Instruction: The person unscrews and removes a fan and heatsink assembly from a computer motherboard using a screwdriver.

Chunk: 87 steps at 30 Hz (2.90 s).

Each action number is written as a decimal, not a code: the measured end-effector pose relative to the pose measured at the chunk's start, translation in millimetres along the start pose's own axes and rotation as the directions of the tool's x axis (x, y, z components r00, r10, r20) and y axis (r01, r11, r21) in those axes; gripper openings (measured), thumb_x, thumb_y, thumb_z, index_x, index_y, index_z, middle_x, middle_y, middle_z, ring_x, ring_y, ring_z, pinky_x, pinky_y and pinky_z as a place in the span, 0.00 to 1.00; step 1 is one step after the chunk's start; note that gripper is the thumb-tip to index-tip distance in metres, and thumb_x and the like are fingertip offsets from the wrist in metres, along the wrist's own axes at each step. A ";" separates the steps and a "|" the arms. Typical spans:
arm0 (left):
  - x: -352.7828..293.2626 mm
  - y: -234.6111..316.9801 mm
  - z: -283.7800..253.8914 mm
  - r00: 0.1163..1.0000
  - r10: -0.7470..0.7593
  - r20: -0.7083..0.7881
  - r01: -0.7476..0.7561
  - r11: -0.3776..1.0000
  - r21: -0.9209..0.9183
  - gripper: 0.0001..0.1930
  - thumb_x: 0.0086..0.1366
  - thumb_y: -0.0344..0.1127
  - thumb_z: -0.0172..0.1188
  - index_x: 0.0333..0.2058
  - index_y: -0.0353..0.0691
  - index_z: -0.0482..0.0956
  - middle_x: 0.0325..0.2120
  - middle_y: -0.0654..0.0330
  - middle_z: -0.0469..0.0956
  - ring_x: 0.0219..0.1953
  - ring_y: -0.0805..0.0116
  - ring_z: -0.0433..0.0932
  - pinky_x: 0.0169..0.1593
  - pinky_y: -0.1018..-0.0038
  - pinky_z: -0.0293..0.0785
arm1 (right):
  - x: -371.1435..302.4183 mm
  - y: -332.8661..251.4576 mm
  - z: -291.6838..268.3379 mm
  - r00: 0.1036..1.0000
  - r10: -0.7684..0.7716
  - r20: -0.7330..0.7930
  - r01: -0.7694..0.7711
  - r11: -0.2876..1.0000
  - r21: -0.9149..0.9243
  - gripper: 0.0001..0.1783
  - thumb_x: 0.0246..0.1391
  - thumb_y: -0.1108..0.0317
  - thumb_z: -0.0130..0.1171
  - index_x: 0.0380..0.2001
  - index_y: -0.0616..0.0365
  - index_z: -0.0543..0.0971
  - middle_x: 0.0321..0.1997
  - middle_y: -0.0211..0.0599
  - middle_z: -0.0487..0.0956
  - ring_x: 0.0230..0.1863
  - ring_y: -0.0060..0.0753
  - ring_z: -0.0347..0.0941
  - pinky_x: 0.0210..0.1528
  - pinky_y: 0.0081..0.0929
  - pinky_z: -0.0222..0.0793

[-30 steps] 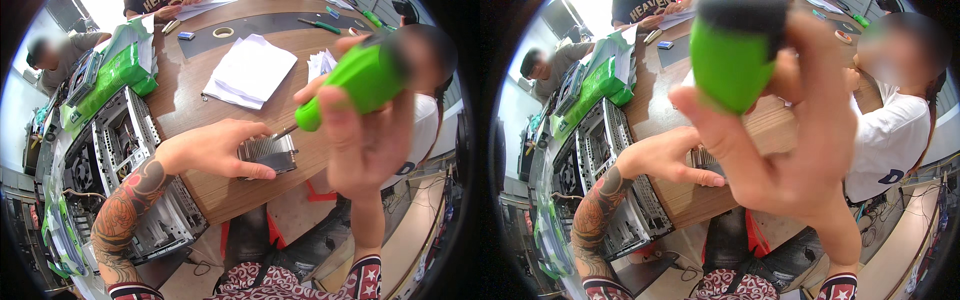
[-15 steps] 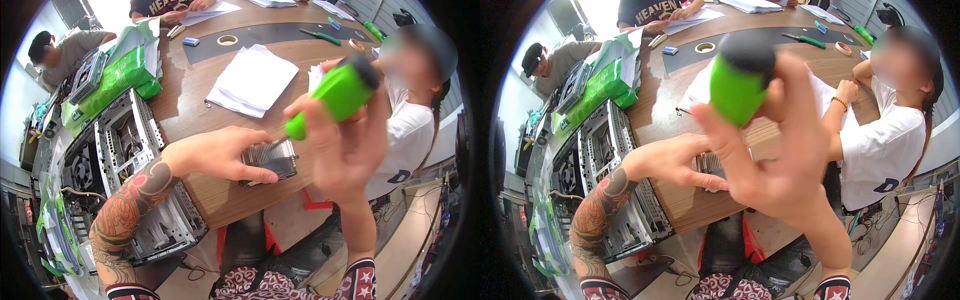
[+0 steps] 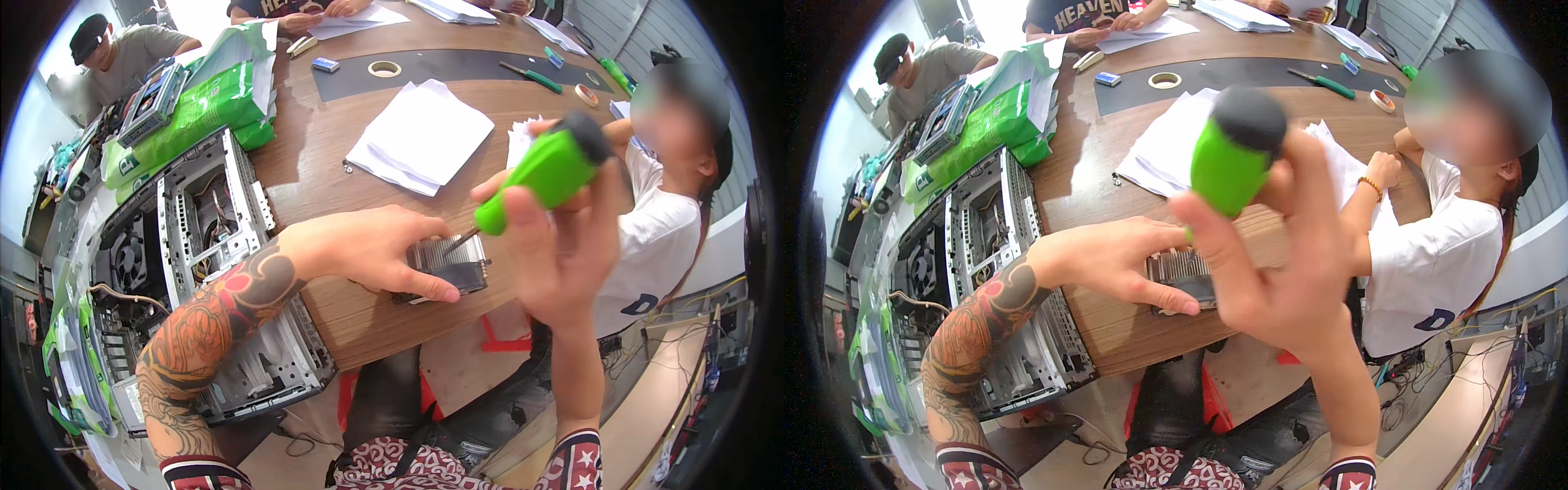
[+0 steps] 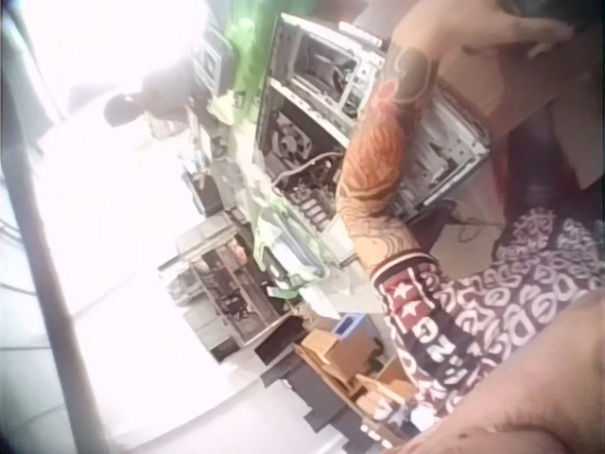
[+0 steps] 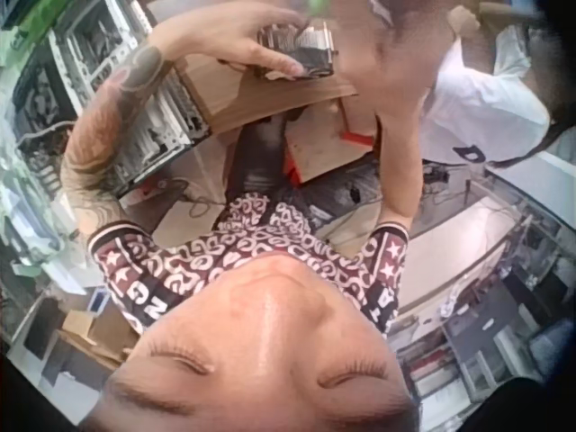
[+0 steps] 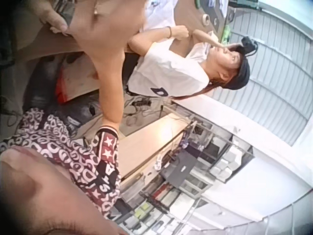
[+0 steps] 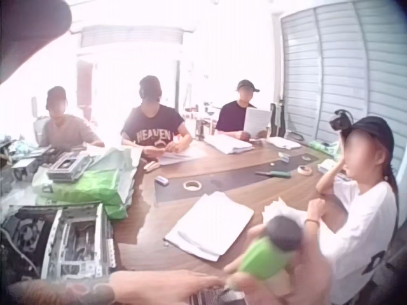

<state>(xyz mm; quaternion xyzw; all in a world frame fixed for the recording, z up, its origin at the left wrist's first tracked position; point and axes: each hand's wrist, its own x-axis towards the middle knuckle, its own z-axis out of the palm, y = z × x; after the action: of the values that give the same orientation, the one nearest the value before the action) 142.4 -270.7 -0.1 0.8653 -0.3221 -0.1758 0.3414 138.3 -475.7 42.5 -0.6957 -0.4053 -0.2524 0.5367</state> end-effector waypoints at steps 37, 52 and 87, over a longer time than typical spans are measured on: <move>0.1 -18.8 -24.3 0.994 0.073 -0.078 -0.082 0.989 -0.125 0.16 0.63 0.42 0.61 0.42 0.36 0.84 0.36 0.54 0.84 0.39 0.64 0.82 0.46 0.67 0.77 | -0.4 7.4 10.0 0.999 -0.015 0.046 0.012 0.998 0.066 0.27 0.62 0.73 0.58 0.59 0.72 0.61 0.56 0.48 0.72 0.38 0.34 0.81 0.36 0.25 0.76; 0.7 -13.2 -24.2 0.993 0.060 -0.103 -0.076 0.985 -0.157 0.14 0.62 0.39 0.61 0.39 0.36 0.84 0.32 0.56 0.84 0.36 0.66 0.82 0.43 0.69 0.77 | 1.9 5.0 9.5 1.000 -0.009 0.030 0.009 1.000 0.010 0.28 0.63 0.70 0.58 0.61 0.71 0.61 0.53 0.48 0.75 0.37 0.31 0.80 0.36 0.23 0.75; 5.8 -5.3 -21.5 0.968 0.179 -0.176 -0.190 0.980 -0.051 0.07 0.61 0.35 0.64 0.34 0.37 0.84 0.28 0.60 0.82 0.33 0.70 0.78 0.40 0.72 0.73 | -5.3 11.7 -9.5 0.998 -0.064 -0.027 0.061 0.993 -0.096 0.28 0.62 0.73 0.58 0.61 0.71 0.62 0.48 0.44 0.78 0.36 0.30 0.80 0.36 0.23 0.76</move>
<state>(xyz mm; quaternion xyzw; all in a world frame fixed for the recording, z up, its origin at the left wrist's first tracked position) 160.2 -261.4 10.8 0.8316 -0.3647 -0.0792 0.4114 146.0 -487.4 34.8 -0.7037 -0.4063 -0.2985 0.5006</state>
